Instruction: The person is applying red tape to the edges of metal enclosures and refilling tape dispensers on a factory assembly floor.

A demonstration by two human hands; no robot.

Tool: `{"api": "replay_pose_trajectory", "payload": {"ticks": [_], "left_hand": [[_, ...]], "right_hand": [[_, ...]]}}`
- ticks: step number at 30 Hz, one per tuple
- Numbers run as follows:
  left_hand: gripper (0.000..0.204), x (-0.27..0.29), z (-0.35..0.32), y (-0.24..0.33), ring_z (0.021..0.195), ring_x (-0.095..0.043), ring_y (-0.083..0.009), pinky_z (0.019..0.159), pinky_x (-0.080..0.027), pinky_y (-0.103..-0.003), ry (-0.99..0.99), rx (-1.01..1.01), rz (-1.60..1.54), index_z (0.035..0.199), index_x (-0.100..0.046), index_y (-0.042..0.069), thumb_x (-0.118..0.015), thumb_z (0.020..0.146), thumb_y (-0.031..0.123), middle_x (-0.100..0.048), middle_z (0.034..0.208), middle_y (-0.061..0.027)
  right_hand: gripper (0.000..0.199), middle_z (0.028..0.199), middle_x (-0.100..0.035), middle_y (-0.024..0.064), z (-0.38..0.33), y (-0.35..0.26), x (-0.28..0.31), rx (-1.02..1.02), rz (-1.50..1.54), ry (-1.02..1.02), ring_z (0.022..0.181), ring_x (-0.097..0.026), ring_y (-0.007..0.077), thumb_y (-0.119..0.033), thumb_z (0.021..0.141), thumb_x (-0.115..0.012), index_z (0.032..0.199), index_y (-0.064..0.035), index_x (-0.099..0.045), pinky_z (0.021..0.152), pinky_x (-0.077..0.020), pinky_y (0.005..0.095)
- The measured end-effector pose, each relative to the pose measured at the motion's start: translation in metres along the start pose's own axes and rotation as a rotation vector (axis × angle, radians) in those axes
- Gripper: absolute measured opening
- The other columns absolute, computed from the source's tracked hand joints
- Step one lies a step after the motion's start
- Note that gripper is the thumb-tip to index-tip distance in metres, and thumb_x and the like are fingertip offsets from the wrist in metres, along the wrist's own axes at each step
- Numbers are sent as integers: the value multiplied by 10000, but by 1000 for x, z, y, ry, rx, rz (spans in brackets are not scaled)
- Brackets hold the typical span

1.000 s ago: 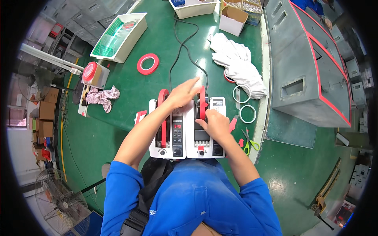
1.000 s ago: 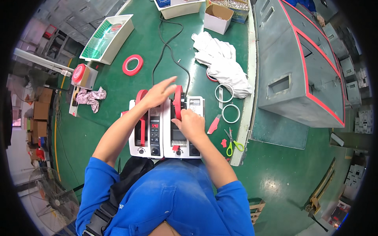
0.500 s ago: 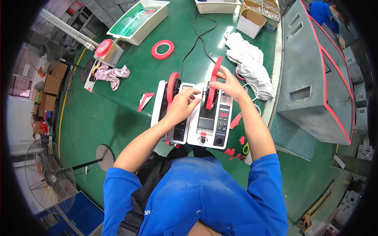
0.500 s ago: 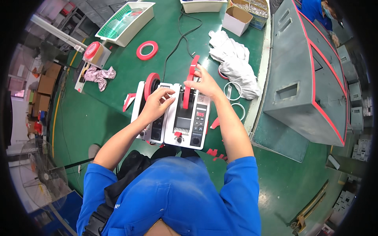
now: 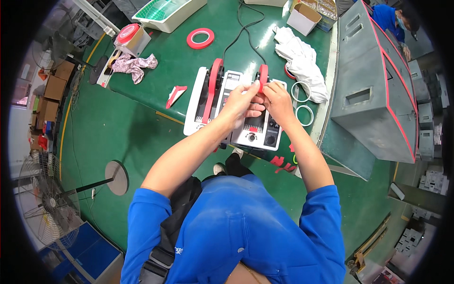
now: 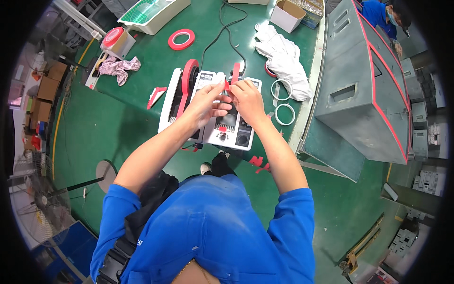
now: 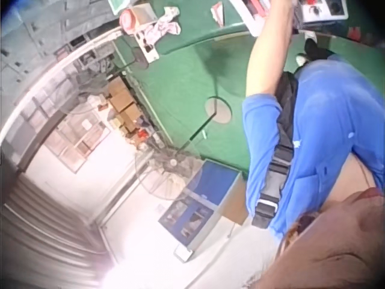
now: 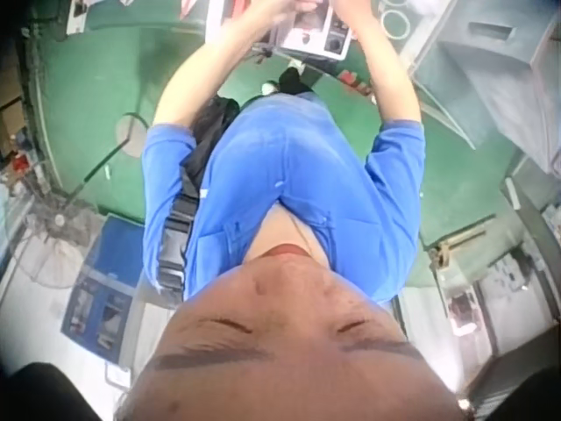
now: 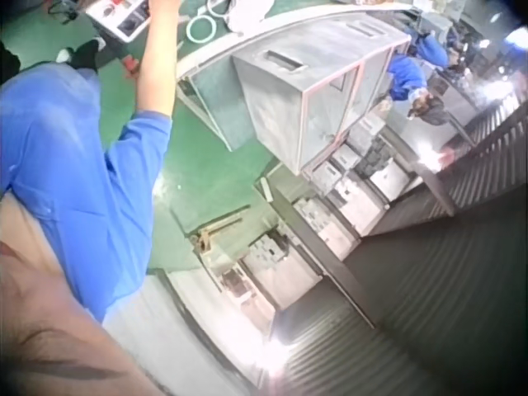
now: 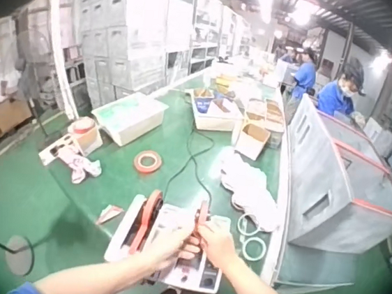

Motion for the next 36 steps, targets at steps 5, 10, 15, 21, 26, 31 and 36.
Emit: {"api": "replay_pose_trajectory", "payload": {"ticks": [5,10,15,21,26,31,36], "left_hand": [[217,2,5,-9,655,-591,-124,548,-504,-205,-46,-103,-88,945,-544,10,-552,849,205,-591,795,-71],[258,16,7,-4,606,-580,-112,531,-485,-190,26,-116,-99,830,-581,-35,-566,843,222,-595,730,-80],[183,5,-2,16,554,-557,-96,536,-458,-201,62,-242,126,768,-616,-23,-679,744,148,-594,669,-67],[152,-27,-30,80,557,-526,-81,528,-423,-202,55,-452,109,762,-627,-16,-666,751,130,-587,659,-51],[394,9,-38,73,814,-555,-120,664,-473,-251,28,-534,305,1109,-516,22,-639,736,51,-528,1058,-73],[653,-18,-52,23,991,-506,-173,871,-424,-322,-193,-685,854,1199,-446,94,-714,612,-7,-394,1202,-82],[584,-23,-37,-2,810,-567,-175,748,-481,-284,-139,-642,1015,1190,-455,114,-568,665,-115,-430,1175,-86]], "right_hand": [[184,840,-555,60,-14,-11,3,20,-23,-16,788,-536,248,0,614,-603,779,-43,-535,658,-465,340],[444,1071,-520,81,-5,-4,3,23,-33,-113,1007,-491,271,-93,616,-673,1030,-70,-515,846,-410,361],[727,1253,-419,75,11,28,-19,-4,-9,-282,1153,-409,271,-118,553,-737,1205,-88,-416,952,-344,367],[836,1224,-430,108,9,36,-28,-151,206,-316,1141,-410,279,-106,530,-763,1260,-140,-358,957,-341,391],[724,1267,-404,143,-10,55,7,-222,494,-173,1191,-363,308,-128,637,-700,1267,-53,-349,995,-293,372],[703,1295,-373,166,-57,54,15,-237,430,-279,1219,-324,328,-169,662,-683,1271,-55,-352,1013,-263,383],[964,1378,-150,238,-71,78,-10,-496,501,-327,1268,-216,342,-257,588,-757,1335,-22,-195,1032,-220,383]]}}
Point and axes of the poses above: each hand's wrist, its own z-axis towards the middle knuckle, its own x-axis out of the back of the hand, y = z × x, the point moved 10 cm from there along z, towards the middle knuckle
